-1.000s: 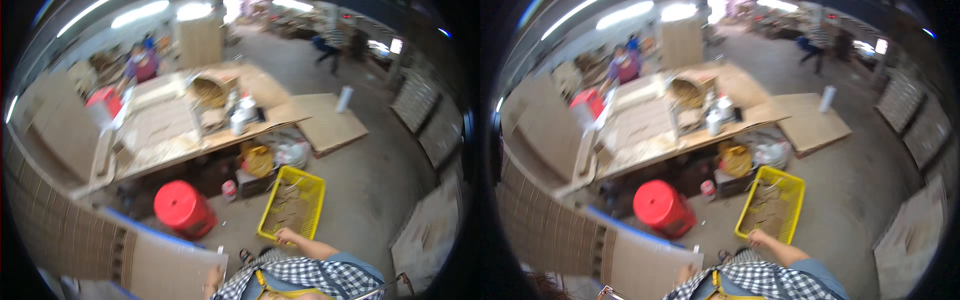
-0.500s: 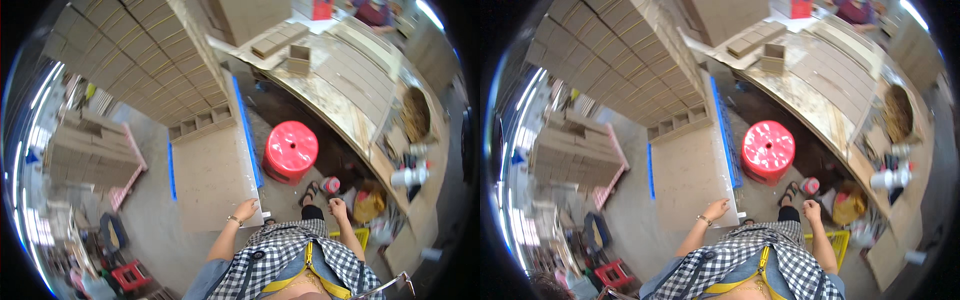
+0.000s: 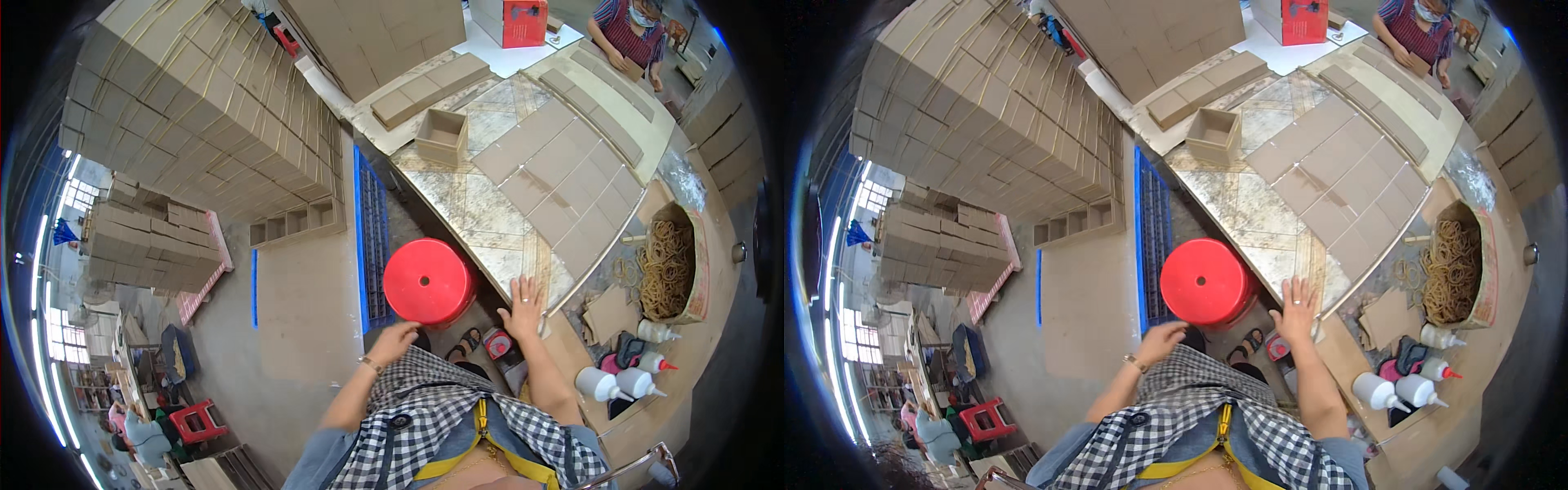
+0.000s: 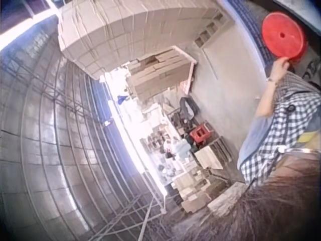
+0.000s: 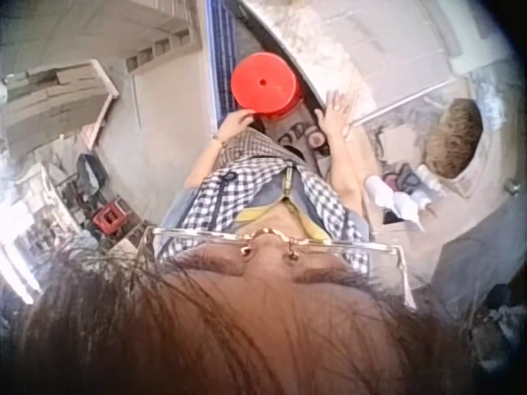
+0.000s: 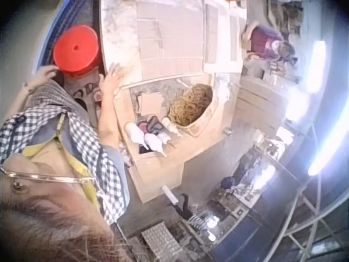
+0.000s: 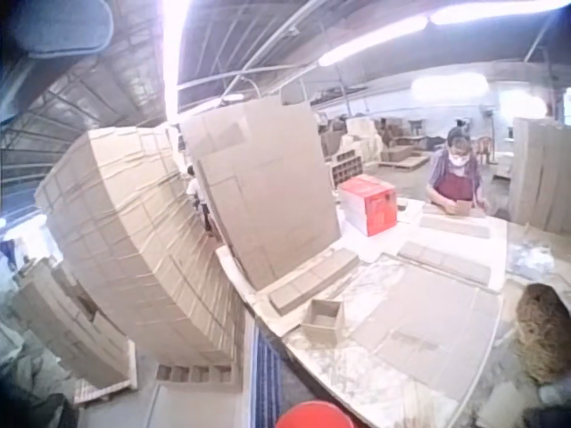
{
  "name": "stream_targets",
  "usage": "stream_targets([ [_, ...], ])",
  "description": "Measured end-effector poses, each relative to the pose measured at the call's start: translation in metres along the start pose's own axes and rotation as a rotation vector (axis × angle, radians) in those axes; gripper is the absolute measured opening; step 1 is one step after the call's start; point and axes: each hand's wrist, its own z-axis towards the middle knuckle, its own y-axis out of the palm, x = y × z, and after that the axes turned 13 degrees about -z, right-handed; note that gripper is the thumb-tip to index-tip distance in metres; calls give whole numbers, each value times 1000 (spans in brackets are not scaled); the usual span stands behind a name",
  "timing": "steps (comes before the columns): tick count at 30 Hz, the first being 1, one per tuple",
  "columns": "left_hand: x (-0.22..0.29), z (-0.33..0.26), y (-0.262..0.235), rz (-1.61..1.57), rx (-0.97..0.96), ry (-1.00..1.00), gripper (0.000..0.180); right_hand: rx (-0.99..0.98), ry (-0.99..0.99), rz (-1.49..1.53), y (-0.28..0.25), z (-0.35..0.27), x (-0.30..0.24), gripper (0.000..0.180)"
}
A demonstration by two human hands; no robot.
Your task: The recorder is assembling cardboard grid dividers, folding cardboard sheets into trays, and applying glue in a manufacturing environment.
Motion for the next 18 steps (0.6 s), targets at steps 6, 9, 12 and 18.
stream_targets([
  [6,137,26,-56,47,482,392,18,-48,-35,16,-4,0,7,85],
  [9,196,38,-78,164,530,547,18,-45,-29,36,-4,0,9,85],
  [12,228,59,-83,199,479,641,19,-39,-26,15,1,0,10,86],
  [18,219,162,-83,314,321,659,21,-110,-23,-31,-11,4,2,87],
])
